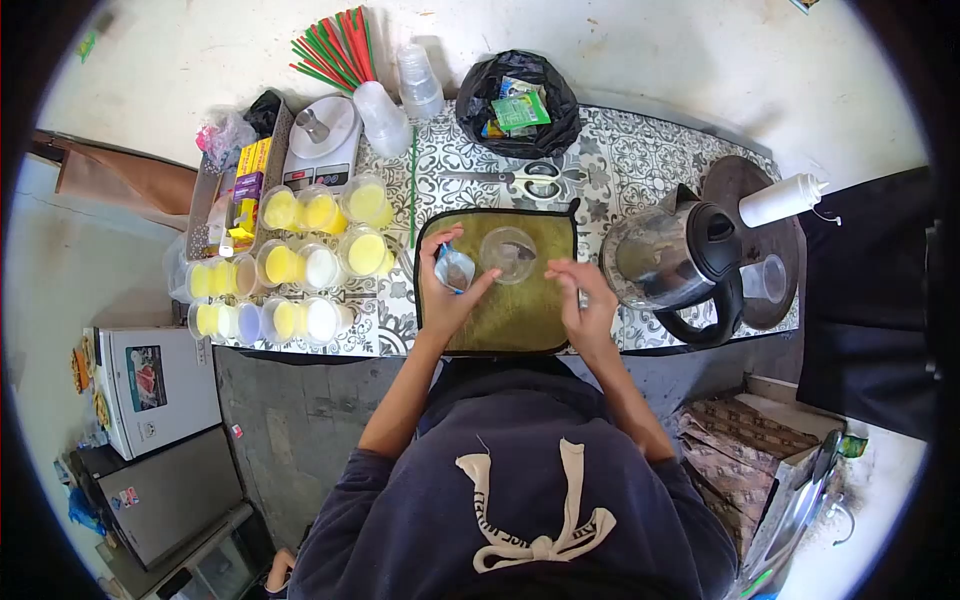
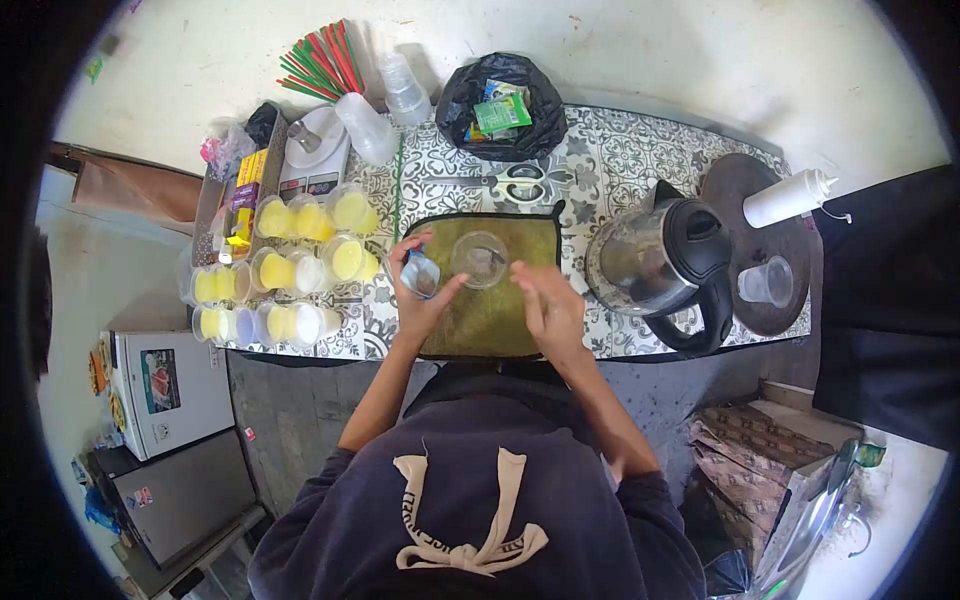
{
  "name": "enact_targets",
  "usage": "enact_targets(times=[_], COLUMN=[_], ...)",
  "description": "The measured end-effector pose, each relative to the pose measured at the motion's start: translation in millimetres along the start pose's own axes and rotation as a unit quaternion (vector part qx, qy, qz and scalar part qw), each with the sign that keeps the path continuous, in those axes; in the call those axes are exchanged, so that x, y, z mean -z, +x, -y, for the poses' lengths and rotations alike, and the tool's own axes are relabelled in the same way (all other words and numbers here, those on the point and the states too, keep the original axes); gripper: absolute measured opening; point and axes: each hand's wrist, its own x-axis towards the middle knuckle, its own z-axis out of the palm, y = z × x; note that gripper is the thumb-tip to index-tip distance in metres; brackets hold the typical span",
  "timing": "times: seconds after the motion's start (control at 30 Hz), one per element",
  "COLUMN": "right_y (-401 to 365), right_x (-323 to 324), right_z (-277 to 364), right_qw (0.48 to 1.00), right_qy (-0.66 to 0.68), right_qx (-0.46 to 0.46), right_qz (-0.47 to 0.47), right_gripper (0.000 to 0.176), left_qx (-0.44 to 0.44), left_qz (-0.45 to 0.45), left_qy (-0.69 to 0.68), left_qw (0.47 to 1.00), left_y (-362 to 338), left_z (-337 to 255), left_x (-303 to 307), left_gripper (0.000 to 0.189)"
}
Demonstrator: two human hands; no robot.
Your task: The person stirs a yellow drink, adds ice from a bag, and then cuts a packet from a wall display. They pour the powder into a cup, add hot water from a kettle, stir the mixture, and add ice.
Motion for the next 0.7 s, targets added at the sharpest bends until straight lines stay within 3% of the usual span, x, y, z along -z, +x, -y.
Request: enact_targets(times=[0.03, 0.17, 0.23, 0.27, 0.33, 0.37, 0.43, 0.53, 0.67, 0.7], right_y=[-1, -2, -2, -4, -4, -2, 20, 35, 39, 37], right_x=[1, 2, 1, 1, -1, -3, -6, 3, -1, -2], right_z=[-2, 5, 5, 1, -6, -6, 16, 28, 42, 45], right_qw=[0.996, 0.986, 0.996, 0.996, 0.998, 0.999, 0.948, 0.939, 0.947, 0.963], right_qy=[-0.042, -0.064, -0.040, -0.040, 0.008, 0.008, 0.244, 0.271, 0.267, 0.226], right_qx=[0.064, 0.141, 0.077, 0.077, -0.034, -0.034, -0.114, -0.179, -0.162, -0.141], right_qz=[0.052, 0.067, 0.036, 0.035, -0.042, -0.042, -0.170, -0.113, -0.075, -0.029], right_gripper=[0.016, 0.021, 0.012, 0.012, 0.014, 0.014, 0.023, 0.034, 0.030, 0.028], left_qx=[0.000, -0.003, 0.001, -0.002, -0.006, 0.002, 0.010, 0.016, 0.020, 0.021], left_qz=[0.000, 0.013, 0.014, 0.021, 0.029, 0.040, 0.051, 0.049, 0.045, 0.049], left_qy=[0.000, 0.018, 0.015, 0.031, 0.049, 0.058, 0.065, 0.058, 0.052, 0.048], left_qw=[1.000, 1.000, 1.000, 0.999, 0.998, 0.998, 0.997, 0.997, 0.997, 0.997], left_y=[0, -2, -3, -3, -1, 0, -1, 0, 2, 2], left_z=[0, 2, 2, -1, -5, -7, -7, -6, -9, -9], left_x=[1, 5, 6, 6, 8, 8, 7, 5, 4, 4], left_gripper=[0.069, 0.074, 0.075, 0.075, 0.074, 0.073, 0.072, 0.070, 0.067, 0.066])
